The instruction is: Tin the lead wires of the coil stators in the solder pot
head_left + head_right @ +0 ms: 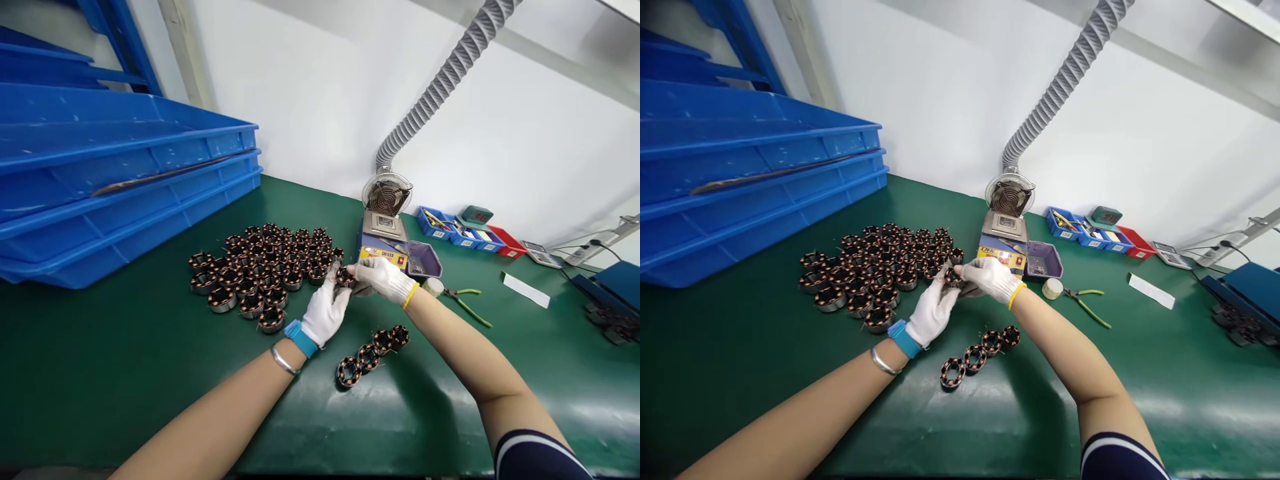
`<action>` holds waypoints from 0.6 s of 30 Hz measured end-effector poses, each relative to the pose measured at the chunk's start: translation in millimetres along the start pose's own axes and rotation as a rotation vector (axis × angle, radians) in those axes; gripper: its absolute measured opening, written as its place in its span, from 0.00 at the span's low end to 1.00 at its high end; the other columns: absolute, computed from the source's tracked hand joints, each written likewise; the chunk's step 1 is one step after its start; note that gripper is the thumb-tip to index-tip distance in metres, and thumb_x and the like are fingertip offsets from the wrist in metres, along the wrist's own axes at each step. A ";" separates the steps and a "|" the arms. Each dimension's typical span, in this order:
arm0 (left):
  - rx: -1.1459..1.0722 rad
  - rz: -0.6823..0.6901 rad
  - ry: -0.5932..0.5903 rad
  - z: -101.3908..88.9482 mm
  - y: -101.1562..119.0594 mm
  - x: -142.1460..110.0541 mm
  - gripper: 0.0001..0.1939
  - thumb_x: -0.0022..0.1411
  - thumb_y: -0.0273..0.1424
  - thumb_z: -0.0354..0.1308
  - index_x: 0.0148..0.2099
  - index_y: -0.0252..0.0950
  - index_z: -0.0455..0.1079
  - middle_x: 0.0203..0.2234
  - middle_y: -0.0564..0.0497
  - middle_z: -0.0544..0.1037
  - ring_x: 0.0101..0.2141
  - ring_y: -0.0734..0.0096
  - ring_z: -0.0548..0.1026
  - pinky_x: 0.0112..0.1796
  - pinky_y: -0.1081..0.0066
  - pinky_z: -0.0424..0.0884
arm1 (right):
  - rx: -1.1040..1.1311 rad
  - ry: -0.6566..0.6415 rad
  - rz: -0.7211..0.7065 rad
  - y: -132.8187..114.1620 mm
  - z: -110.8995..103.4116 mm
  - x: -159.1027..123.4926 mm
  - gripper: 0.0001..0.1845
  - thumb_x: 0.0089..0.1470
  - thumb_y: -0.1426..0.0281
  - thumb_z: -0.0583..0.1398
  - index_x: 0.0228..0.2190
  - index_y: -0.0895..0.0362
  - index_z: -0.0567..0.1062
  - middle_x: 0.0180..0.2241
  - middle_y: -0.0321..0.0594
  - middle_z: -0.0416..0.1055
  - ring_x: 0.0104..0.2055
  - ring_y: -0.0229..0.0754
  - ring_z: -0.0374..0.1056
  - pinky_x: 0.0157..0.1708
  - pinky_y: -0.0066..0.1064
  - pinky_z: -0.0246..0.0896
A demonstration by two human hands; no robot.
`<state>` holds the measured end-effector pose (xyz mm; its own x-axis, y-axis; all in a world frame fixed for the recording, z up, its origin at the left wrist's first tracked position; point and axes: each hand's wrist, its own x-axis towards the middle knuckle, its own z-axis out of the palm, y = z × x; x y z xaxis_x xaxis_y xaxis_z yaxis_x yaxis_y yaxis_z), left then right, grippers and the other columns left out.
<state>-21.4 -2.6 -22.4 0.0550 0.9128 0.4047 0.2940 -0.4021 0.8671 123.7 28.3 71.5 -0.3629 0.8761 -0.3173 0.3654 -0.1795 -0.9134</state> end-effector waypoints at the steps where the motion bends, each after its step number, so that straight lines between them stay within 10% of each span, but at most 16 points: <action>1: -0.004 0.002 -0.029 0.6 -0.3 -0.8 0.33 0.64 0.38 0.49 0.67 0.31 0.50 0.58 0.38 0.68 0.58 0.59 0.67 0.58 0.62 0.62 | -0.009 -0.018 0.022 0.0 -4.5 1.6 0.17 0.47 0.56 0.66 0.25 0.57 0.72 0.23 0.39 0.75 0.26 0.39 0.73 0.27 0.26 0.71; 4: -0.063 -0.088 -0.090 3.8 -1.8 -1.6 0.38 0.62 0.40 0.53 0.69 0.34 0.45 0.56 0.39 0.71 0.49 0.62 0.75 0.51 0.64 0.71 | -0.039 -0.009 -0.031 -2.6 -30.5 7.9 0.14 0.47 0.63 0.67 0.35 0.57 0.76 0.29 0.39 0.77 0.28 0.38 0.74 0.28 0.25 0.72; 12: 0.060 -0.249 -0.251 10.7 -4.0 5.6 0.39 0.59 0.41 0.56 0.68 0.36 0.49 0.52 0.43 0.74 0.43 0.65 0.77 0.46 0.64 0.74 | -0.552 0.762 -0.241 -28.3 -156.8 54.5 0.25 0.49 0.64 0.63 0.50 0.53 0.73 0.44 0.36 0.76 0.45 0.40 0.72 0.46 0.30 0.66; 18: 0.073 -0.237 -0.291 13.9 -6.0 12.3 0.36 0.59 0.41 0.55 0.66 0.33 0.53 0.49 0.43 0.76 0.42 0.65 0.77 0.45 0.64 0.74 | -0.716 0.867 -0.188 -24.2 -172.1 83.8 0.24 0.47 0.64 0.62 0.49 0.53 0.74 0.44 0.38 0.76 0.48 0.45 0.70 0.50 0.34 0.64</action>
<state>-9.2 12.1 -26.7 0.2430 0.9662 0.0865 0.3979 -0.1806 0.8995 231.9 183.0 110.9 0.1493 0.9262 0.3462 0.8740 0.0402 -0.4843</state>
